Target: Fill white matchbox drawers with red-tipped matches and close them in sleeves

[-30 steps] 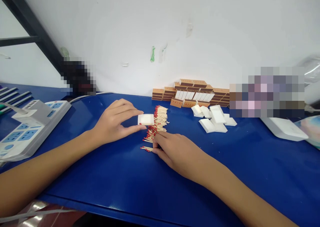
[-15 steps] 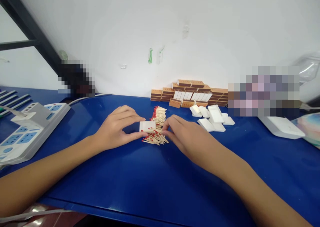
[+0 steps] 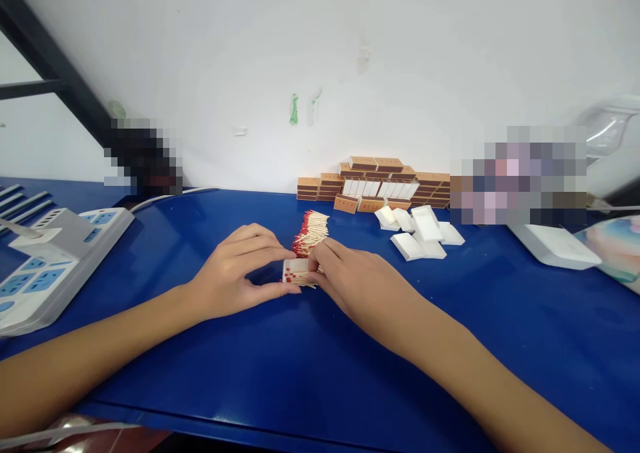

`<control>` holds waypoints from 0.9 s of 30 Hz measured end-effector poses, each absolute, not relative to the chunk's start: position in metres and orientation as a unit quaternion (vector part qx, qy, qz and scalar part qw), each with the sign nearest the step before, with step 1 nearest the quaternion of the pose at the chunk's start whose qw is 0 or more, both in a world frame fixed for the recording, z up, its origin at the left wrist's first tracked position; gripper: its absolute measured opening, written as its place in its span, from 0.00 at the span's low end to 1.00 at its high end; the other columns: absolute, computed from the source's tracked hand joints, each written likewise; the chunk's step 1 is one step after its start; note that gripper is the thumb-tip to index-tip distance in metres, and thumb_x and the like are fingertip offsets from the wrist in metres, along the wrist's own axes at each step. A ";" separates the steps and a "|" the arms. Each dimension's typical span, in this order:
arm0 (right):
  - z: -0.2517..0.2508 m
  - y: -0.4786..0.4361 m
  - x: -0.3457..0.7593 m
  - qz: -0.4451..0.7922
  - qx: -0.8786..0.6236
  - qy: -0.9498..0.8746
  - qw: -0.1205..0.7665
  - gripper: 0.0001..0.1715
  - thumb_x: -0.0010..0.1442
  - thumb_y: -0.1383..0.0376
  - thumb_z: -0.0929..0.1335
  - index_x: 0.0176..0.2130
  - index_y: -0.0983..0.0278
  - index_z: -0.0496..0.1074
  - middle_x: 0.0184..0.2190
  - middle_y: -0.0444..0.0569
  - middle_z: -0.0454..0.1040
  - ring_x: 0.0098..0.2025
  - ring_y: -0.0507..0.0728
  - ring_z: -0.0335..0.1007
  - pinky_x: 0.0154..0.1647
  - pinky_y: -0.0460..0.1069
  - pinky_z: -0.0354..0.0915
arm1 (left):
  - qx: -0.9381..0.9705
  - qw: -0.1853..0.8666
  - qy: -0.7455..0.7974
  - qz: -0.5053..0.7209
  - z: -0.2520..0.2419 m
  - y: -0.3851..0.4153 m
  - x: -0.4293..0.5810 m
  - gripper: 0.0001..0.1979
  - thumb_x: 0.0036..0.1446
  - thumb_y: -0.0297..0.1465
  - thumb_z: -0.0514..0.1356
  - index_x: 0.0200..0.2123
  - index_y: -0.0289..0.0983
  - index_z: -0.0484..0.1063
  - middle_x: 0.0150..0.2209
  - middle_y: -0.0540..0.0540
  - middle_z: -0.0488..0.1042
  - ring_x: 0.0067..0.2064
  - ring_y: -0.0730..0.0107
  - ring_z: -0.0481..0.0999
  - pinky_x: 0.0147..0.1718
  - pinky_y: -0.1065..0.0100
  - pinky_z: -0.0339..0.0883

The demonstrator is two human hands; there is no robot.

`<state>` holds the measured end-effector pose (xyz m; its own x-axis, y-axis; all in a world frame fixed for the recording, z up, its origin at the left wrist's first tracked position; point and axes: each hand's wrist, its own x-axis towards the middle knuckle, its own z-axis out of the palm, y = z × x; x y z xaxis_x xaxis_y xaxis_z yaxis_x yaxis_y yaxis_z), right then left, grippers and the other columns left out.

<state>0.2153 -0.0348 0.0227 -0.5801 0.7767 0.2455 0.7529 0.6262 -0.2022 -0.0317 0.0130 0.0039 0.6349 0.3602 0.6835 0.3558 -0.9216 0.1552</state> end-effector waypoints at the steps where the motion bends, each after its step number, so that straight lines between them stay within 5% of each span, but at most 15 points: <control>1: 0.023 -0.035 0.215 0.041 -0.433 -0.886 0.160 0.06 0.74 0.63 0.64 0.42 0.62 0.67 0.40 0.48 0.76 0.32 0.56 0.74 0.30 0.50 0.63 | 0.903 0.007 0.196 0.382 0.004 0.013 -0.032 0.20 0.61 0.45 0.70 0.46 0.35 0.79 0.38 0.43 0.82 0.42 0.62 0.78 0.43 0.59 0.72; 27: 0.038 -0.032 0.219 0.014 -0.428 -0.866 0.259 0.09 0.73 0.65 0.64 0.39 0.61 0.72 0.34 0.48 0.76 0.32 0.54 0.70 0.32 0.49 0.63 | 0.880 0.009 0.250 0.404 0.008 0.014 -0.033 0.19 0.61 0.45 0.69 0.46 0.36 0.79 0.39 0.42 0.84 0.42 0.60 0.79 0.44 0.56 0.73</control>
